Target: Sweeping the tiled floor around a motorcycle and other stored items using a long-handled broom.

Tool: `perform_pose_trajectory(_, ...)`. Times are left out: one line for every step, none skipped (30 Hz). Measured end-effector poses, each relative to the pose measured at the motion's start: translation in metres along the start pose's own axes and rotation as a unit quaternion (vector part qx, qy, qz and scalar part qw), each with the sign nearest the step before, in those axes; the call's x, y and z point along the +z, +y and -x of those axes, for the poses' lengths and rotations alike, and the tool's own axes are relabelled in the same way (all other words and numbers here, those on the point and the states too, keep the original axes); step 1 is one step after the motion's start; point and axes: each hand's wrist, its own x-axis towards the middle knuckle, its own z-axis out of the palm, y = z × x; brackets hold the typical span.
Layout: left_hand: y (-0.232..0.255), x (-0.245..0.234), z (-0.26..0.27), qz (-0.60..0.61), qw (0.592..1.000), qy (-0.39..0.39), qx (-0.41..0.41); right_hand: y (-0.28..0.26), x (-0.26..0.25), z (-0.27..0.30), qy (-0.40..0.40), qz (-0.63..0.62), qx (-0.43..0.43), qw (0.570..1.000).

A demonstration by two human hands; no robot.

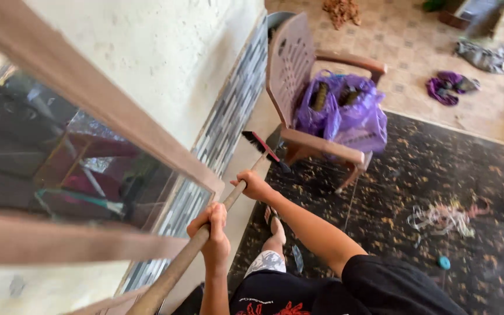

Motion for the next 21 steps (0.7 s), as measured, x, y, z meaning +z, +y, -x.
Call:
perform_pose_trajectory(-0.011,0.007,-0.02,-0.001,1.0,0.007,0.001,0.018,-0.005,-0.02,-0.006,-0.002,-0.002,1.0)
perform_pose_trajectory(-0.02,0.017,-0.037,-0.024,1.0,0.014,0.005,0.033,-0.013,-0.037,-0.016,0.01,0.006,1.0)
perform_pose_trajectory(-0.028,0.027,-0.052,-0.046,0.999,0.021,0.009,0.047,-0.022,-0.054,-0.025,0.022,0.014,0.999)
perform_pose_trajectory(-0.042,0.034,-0.075,-0.046,0.998,0.03,0.013,0.068,-0.028,-0.077,-0.034,0.021,0.008,0.999)
perform_pose_trajectory(-0.055,0.04,-0.097,-0.032,0.998,0.034,0.032,0.088,-0.033,-0.098,-0.046,0.028,-0.002,0.999)
perform_pose_trajectory(-0.064,0.044,-0.112,-0.021,0.998,0.037,0.049,0.103,-0.036,-0.112,-0.057,0.032,-0.01,0.998)
perform_pose_trajectory(-0.073,0.052,-0.128,-0.024,0.997,0.045,0.05,0.121,-0.043,-0.129,-0.064,0.028,-0.012,0.997)
perform_pose_trajectory(-0.083,0.054,-0.139,0.016,0.997,0.054,0.05,0.138,-0.042,-0.136,-0.064,0.013,-0.043,0.997)
perform_pose_trajectory(-0.092,0.056,-0.15,0.057,0.995,0.064,0.05,0.155,-0.041,-0.142,-0.062,-0.002,-0.073,0.995)
perform_pose_trajectory(-0.098,0.062,-0.165,0.054,0.995,0.069,0.056,0.165,-0.051,-0.158,-0.066,-0.006,-0.08,0.995)
perform_pose_trajectory(-0.102,0.067,-0.18,0.053,0.995,0.069,0.058,0.174,-0.062,-0.173,-0.104,0.02,-0.066,0.992)
perform_pose_trajectory(-0.109,0.073,-0.192,0.052,0.994,0.071,0.058,0.184,-0.073,-0.185,-0.143,0.045,-0.052,0.987)
perform_pose_trajectory(-0.116,0.078,-0.202,0.05,0.994,0.079,0.063,0.19,-0.081,-0.198,-0.15,0.042,-0.058,0.986)
perform_pose_trajectory(-0.124,0.082,-0.21,0.052,0.992,0.102,0.056,0.195,-0.088,-0.207,-0.164,0.053,-0.05,0.984)
perform_pose_trajectory(-0.133,0.086,-0.217,0.054,0.99,0.124,0.048,0.201,-0.094,-0.215,-0.178,0.064,-0.041,0.981)
perform_pose_trajectory(-0.139,0.092,-0.225,0.051,0.988,0.136,0.049,0.204,-0.103,-0.224,-0.189,0.059,-0.044,0.979)
perform_pose_trajectory(-0.146,0.099,-0.232,0.054,0.986,0.146,0.058,0.207,-0.111,-0.233,-0.205,0.059,-0.035,0.976)
perform_pose_trajectory(-0.151,0.108,-0.237,0.057,0.984,0.158,0.065,0.21,-0.122,-0.241,-0.222,0.059,-0.026,0.973)
perform_pose_trajectory(-0.155,0.119,-0.243,0.053,0.982,0.171,0.065,0.223,-0.125,-0.244,-0.234,0.054,-0.028,0.97)
perform_pose_trajectory(-0.16,0.131,-0.253,0.047,0.981,0.18,0.053,0.238,-0.129,-0.252,-0.256,0.102,-0.021,0.961)
perform_pose_trajectory(-0.164,0.143,-0.262,0.041,0.98,0.19,0.041,0.252,-0.134,-0.259,-0.276,0.15,-0.014,0.949)
